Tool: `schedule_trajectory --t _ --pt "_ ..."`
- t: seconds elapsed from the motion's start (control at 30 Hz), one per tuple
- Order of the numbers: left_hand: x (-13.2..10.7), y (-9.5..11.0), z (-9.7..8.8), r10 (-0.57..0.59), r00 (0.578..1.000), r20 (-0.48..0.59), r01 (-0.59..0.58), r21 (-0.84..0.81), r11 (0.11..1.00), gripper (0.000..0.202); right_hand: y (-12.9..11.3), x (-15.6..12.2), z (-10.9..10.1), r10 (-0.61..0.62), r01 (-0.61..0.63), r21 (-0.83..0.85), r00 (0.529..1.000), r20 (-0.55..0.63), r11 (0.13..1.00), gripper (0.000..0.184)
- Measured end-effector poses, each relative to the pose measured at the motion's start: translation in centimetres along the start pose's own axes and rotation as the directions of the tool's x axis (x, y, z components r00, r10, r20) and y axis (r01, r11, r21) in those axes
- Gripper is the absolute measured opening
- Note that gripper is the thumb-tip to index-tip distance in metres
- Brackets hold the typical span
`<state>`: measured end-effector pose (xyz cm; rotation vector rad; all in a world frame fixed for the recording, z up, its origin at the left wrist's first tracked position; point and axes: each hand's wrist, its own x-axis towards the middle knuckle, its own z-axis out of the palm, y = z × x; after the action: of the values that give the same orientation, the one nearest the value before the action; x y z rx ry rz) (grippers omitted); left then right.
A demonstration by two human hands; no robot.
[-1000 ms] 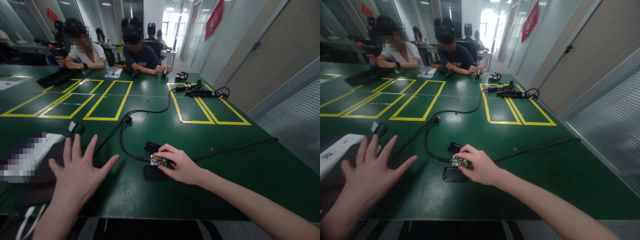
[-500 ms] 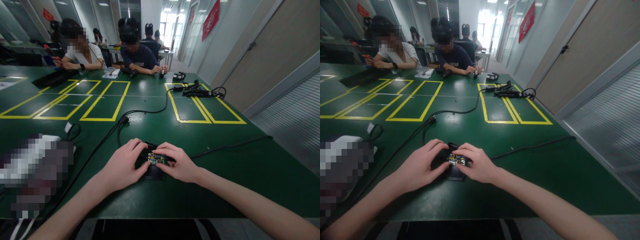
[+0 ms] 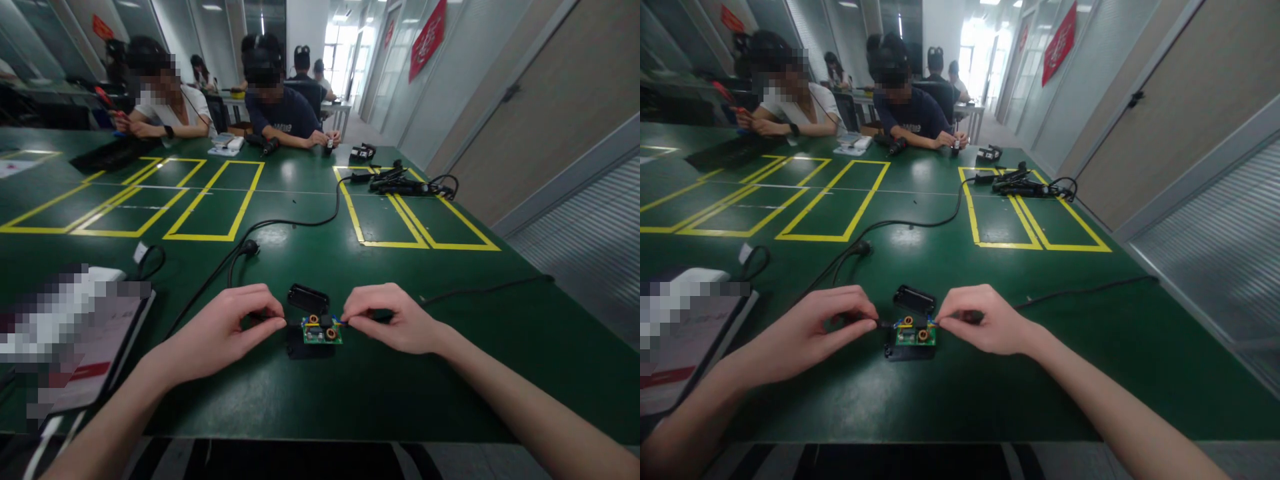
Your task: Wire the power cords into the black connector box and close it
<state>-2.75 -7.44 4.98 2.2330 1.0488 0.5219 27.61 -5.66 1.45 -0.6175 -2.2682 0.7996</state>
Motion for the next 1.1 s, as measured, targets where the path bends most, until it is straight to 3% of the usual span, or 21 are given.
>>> schedule_trajectory --t 0.13,0.37,0.63,0.77,0.87,0.97,1.1 --pt "-0.7 0.6 -0.6 -0.075 0.997 0.003 0.075 0.034 0.997 0.030 -0.3 -0.3 -0.3 -0.052 0.052 -0.005 0.998 0.038 0.999 0.009" --pt "-0.5 -1.6 0.0 -0.187 0.982 0.012 0.178 0.245 0.953 0.035 0.6 -0.7 0.1 0.099 -0.066 -0.149 0.969 0.227 0.987 0.023" --pt "-0.8 -1.5 -0.3 -0.232 0.971 0.056 0.213 0.236 0.948 0.044 0.9 -0.9 -0.3 0.139 -0.125 -0.093 0.978 0.158 0.988 0.024" --pt "-0.6 -0.9 1.7 -0.202 0.978 0.052 0.172 0.349 0.921 0.043 1.0 -0.9 -0.3 0.149 -0.123 -0.138 0.970 0.193 0.983 0.019" --pt "0.4 -0.2 3.9 -0.105 0.992 0.065 0.068 0.418 0.906 0.062 1.2 -0.8 -0.3 0.134 -0.102 -0.153 0.967 0.215 0.983 0.017" --pt "1.6 0.4 4.5 -0.145 0.978 0.150 0.064 0.443 0.894 0.038 1.2 -0.8 -0.3 0.116 -0.086 -0.146 0.970 0.212 0.985 0.018" --pt "2.4 0.1 3.2 -0.170 0.953 0.253 0.059 0.395 0.917 0.029 1.5 -0.8 0.0 0.108 -0.081 -0.146 0.977 0.184 0.986 0.019"
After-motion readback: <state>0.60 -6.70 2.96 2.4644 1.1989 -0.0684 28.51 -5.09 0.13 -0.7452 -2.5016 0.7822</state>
